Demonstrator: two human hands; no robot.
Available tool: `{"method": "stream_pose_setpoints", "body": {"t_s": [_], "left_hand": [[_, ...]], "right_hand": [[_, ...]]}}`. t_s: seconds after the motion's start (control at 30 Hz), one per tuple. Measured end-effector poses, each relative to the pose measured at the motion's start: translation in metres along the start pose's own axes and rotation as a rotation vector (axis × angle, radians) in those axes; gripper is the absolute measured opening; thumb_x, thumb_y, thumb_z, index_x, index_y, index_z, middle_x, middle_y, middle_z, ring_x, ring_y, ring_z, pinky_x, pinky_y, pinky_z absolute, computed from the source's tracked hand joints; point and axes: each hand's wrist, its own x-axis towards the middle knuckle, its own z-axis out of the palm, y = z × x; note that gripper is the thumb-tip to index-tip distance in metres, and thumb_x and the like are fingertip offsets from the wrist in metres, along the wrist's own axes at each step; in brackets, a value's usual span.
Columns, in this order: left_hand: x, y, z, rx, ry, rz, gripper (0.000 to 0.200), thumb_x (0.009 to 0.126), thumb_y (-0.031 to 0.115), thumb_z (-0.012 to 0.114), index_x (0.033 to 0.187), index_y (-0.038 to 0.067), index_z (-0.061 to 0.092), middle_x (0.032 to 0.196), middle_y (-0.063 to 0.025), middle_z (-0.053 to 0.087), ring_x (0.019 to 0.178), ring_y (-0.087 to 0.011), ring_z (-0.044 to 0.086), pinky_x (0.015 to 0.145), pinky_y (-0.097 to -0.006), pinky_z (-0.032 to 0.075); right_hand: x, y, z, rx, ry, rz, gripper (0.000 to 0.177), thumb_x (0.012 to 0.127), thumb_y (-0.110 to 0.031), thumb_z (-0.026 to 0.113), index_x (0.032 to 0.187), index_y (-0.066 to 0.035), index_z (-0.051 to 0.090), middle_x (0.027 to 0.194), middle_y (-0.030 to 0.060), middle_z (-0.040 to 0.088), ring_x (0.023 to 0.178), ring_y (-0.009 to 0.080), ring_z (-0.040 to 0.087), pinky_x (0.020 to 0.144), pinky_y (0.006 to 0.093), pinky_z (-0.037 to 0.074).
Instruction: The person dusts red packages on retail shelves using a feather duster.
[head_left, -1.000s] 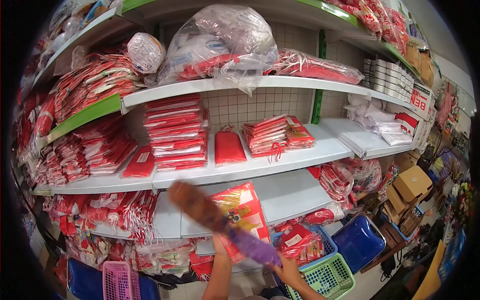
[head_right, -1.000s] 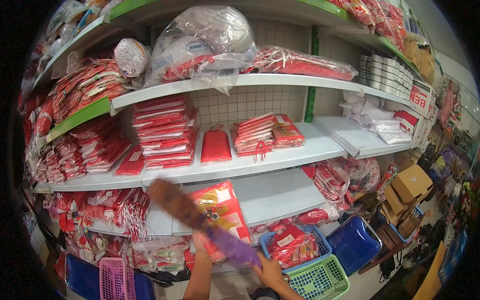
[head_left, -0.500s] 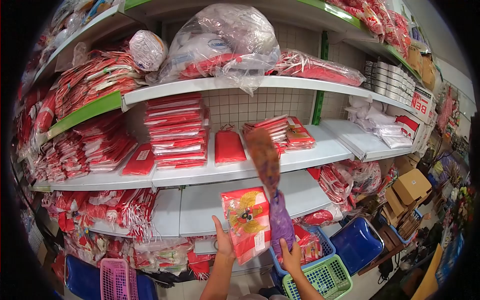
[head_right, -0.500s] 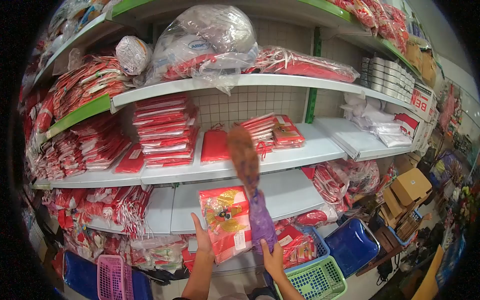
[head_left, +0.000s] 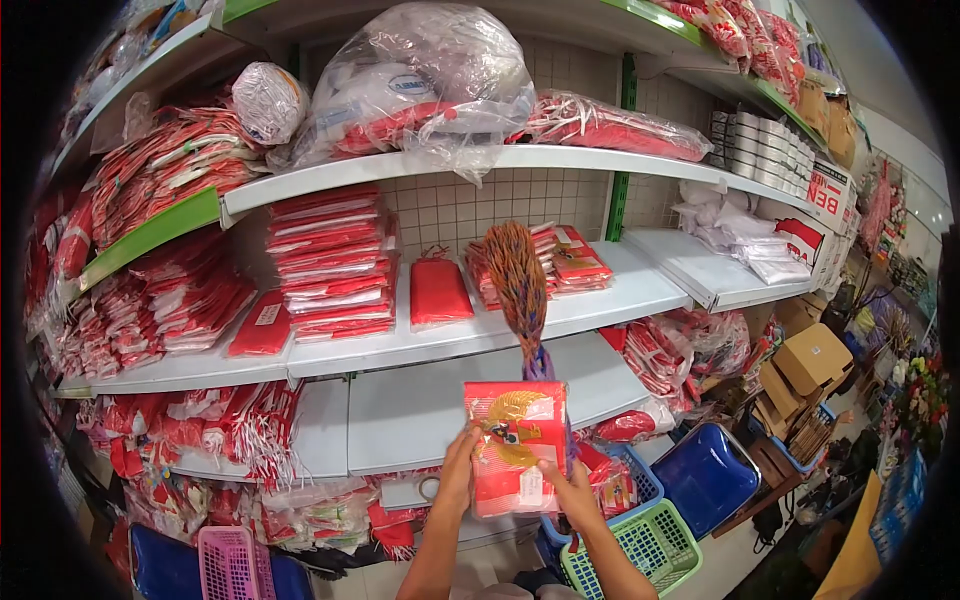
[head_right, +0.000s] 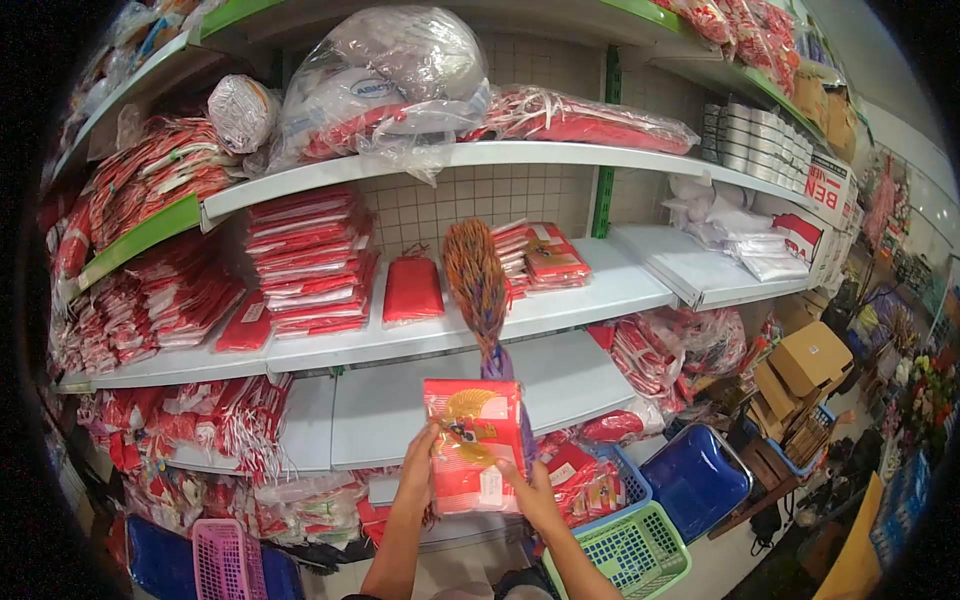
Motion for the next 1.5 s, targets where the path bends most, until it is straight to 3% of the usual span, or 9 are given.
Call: {"method": "stream_pose_setpoints", "body": {"t_s": [0.17, 0.43, 0.53, 0.63, 0.87, 0.97, 1.2, 1.3, 1.5], "left_hand": [[0.006, -0.010, -0.013, 0.138, -0.040, 0.095, 0.042, 0.094, 0.034, 0.040, 0.128, 0.009, 0.043, 0.123, -0.0066, 0.047, 0.107, -0.0187, 0.049, 0.092, -0.0327, 0.042], [0.017, -0.039, -0.030, -0.646, -0.096, 0.157, 0.049, 0.093, 0.043, 0.033, 0.125, 0.009, 0.046, 0.124, -0.0100, 0.049, 0.110, -0.0229, 0.051, 0.092, -0.0375, 0.044], [0.022, -0.030, -0.061, -0.738, -0.155, 0.220, 0.050, 0.093, 0.045, 0.033, 0.124, 0.009, 0.047, 0.123, -0.0100, 0.050, 0.109, -0.0231, 0.051, 0.092, -0.0375, 0.044], [0.018, -0.014, -0.069, -0.714, -0.134, 0.236, 0.051, 0.092, 0.046, 0.033, 0.124, 0.009, 0.047, 0.122, -0.0099, 0.051, 0.108, -0.0234, 0.052, 0.091, -0.0376, 0.044], [0.010, -0.006, -0.049, -0.555, -0.158, 0.159, 0.054, 0.092, 0.049, 0.033, 0.123, 0.008, 0.048, 0.120, -0.0098, 0.054, 0.106, -0.0239, 0.054, 0.090, -0.0379, 0.045], [0.008, -0.017, -0.050, -0.492, -0.162, 0.171, 0.055, 0.091, 0.051, 0.033, 0.122, 0.008, 0.048, 0.119, -0.0097, 0.055, 0.105, -0.0242, 0.054, 0.090, -0.0379, 0.045], [0.029, -0.044, -0.083, -0.870, -0.328, 0.098, 0.055, 0.090, 0.049, 0.036, 0.119, 0.005, 0.049, 0.112, -0.0131, 0.057, 0.099, -0.0308, 0.057, 0.087, -0.0446, 0.047], [0.019, -0.014, -0.070, -0.847, -0.160, 0.110, 0.055, 0.090, 0.049, 0.036, 0.119, 0.005, 0.049, 0.113, -0.0139, 0.057, 0.098, -0.0322, 0.057, 0.087, -0.0459, 0.046], [0.013, 0.012, -0.051, -0.955, -0.202, 0.116, 0.056, 0.091, 0.047, 0.034, 0.126, 0.004, 0.042, 0.123, -0.0164, 0.050, 0.108, -0.0357, 0.051, 0.093, -0.0504, 0.042]], "right_hand": [[0.011, -0.014, -0.003, -0.502, 0.101, -0.491, 0.039, 0.081, -0.021, 0.062, 0.104, 0.008, 0.051, 0.068, 0.0213, 0.059, 0.061, 0.0279, 0.062, 0.055, 0.0354, 0.046], [-0.039, -0.021, 0.037, -0.955, -0.282, -0.249, 0.065, 0.084, -0.042, 0.056, 0.123, 0.006, 0.039, 0.070, 0.0239, 0.059, 0.062, 0.0388, 0.060, 0.057, 0.0438, 0.046], [-0.035, 0.027, 0.006, -1.043, -0.316, -0.516, 0.063, 0.086, -0.040, 0.054, 0.124, 0.007, 0.038, 0.060, 0.0248, 0.056, 0.056, 0.0404, 0.058, 0.054, 0.0458, 0.045], [-0.039, 0.027, -0.008, -0.958, -0.056, -0.153, 0.055, 0.085, -0.039, 0.055, 0.114, 0.007, 0.047, 0.063, 0.0219, 0.058, 0.061, 0.0366, 0.061, 0.054, 0.0450, 0.046], [-0.036, 0.036, -0.016, -1.115, -0.252, -0.525, 0.060, 0.086, -0.037, 0.055, 0.119, 0.011, 0.043, 0.061, 0.0245, 0.056, 0.057, 0.0397, 0.058, 0.052, 0.0449, 0.045], [-0.021, 0.025, -0.005, -0.838, 0.058, -0.278, 0.057, 0.084, -0.030, 0.057, 0.120, 0.011, 0.042, 0.060, 0.0233, 0.056, 0.055, 0.0392, 0.058, 0.051, 0.0446, 0.045], [-0.037, 0.037, -0.005, -0.998, -0.302, -0.598, 0.051, 0.085, -0.033, 0.057, 0.118, 0.004, 0.046, 0.065, 0.0227, 0.058, 0.059, 0.0413, 0.058, 0.052, 0.0458, 0.044], [-0.046, 0.028, -0.006, -0.877, -0.049, -0.092, 0.049, 0.084, -0.032, 0.057, 0.118, 0.002, 0.047, 0.071, 0.0225, 0.059, 0.063, 0.0408, 0.058, 0.056, 0.0452, 0.045], [-0.054, 0.087, -0.031, -1.011, -0.350, -0.438, 0.059, 0.083, -0.037, 0.058, 0.120, 0.007, 0.043, 0.063, 0.0229, 0.057, 0.057, 0.0384, 0.058, 0.053, 0.0440, 0.044]]}}
